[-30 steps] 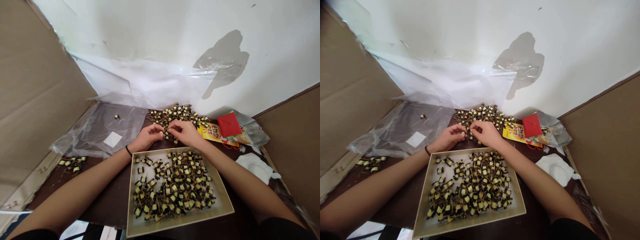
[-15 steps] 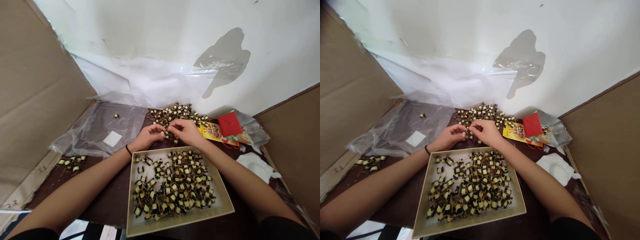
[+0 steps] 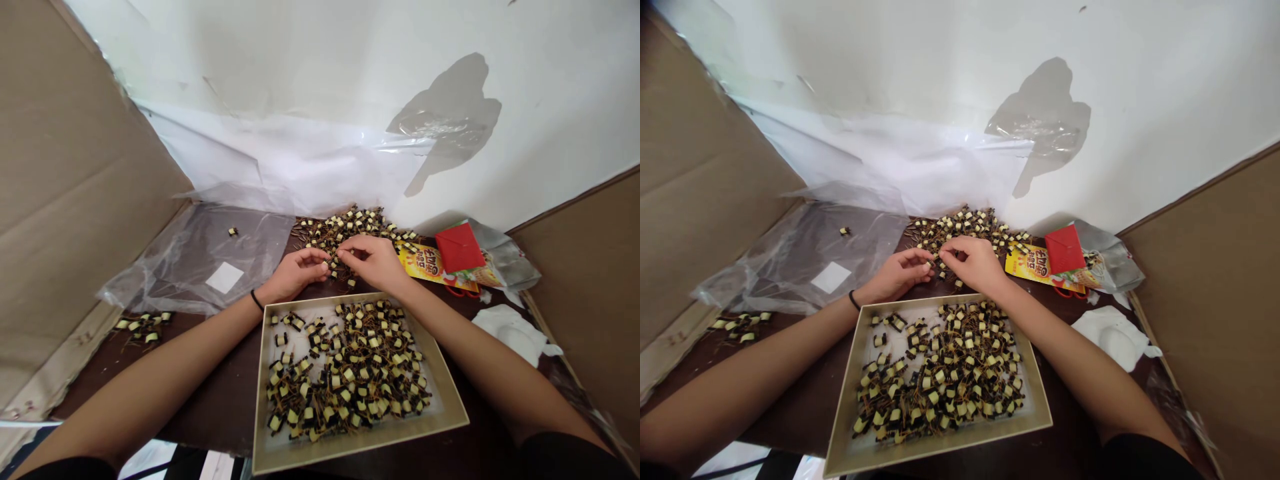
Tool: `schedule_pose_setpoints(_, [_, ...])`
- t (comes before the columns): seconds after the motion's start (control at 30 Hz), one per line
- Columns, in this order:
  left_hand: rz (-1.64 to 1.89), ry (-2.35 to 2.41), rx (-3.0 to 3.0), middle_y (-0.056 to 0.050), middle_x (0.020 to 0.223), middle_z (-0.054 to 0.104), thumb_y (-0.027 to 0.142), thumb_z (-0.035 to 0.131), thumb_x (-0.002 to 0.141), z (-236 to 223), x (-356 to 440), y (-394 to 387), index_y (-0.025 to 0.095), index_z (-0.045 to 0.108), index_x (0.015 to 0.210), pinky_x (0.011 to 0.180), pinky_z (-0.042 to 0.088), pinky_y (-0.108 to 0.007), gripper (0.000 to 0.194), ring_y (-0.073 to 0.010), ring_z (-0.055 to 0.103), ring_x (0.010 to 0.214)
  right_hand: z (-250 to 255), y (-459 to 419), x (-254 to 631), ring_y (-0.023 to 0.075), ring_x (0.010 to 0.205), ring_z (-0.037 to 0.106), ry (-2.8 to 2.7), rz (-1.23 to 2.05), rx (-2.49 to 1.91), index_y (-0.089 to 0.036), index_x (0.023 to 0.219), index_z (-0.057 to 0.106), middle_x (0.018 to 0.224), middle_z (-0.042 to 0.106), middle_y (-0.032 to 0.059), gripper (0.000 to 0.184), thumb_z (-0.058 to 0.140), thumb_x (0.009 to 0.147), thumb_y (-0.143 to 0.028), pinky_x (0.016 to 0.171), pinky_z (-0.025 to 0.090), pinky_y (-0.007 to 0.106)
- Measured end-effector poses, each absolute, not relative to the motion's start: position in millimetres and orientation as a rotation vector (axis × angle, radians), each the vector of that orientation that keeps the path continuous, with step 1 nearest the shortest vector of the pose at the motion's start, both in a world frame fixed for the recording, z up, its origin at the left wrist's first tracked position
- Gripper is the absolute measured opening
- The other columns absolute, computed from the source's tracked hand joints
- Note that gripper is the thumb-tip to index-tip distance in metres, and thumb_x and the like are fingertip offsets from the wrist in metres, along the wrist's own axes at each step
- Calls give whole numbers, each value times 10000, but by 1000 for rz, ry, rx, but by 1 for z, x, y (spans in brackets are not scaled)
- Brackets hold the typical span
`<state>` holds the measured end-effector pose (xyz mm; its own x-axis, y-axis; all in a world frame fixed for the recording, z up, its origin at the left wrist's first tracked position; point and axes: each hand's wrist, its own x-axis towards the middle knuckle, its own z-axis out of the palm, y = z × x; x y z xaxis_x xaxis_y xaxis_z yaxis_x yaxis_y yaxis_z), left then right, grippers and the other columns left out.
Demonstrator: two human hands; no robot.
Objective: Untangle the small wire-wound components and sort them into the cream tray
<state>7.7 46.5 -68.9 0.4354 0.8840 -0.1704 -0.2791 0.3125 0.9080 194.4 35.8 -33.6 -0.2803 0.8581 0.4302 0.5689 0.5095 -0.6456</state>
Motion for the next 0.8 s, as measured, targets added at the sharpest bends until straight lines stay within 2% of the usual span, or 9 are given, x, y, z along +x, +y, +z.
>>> schedule_pose_setpoints(0.3, [853,775,964,25,654,650,261,867,527,-69,7,46,117,643,827,607,517,-208,402,-79,623,595,-33,35,194,142,725,641,-1993,448,-1088,-197,807,738,825,726,33,134,607,835,-182,662,477,252])
schedule_pose_setpoints(0.6, [828,782,1032,26,672,648,301,853,550,-70,7,47,115,632,855,604,502,-208,420,-76,610,601,-35,35,194,111,636,563,-2087,400,-1070,-192,876,711,835,671,27,124,616,819,-136,602,436,231])
schedule_pose_setpoints(0.8, [795,780,1107,25,665,642,306,836,580,-71,5,48,122,642,873,608,498,-213,397,-79,596,616,-37,36,194,101,595,502,-2097,387,-1058,-176,748,646,776,593,12,84,619,812,-129,578,399,228])
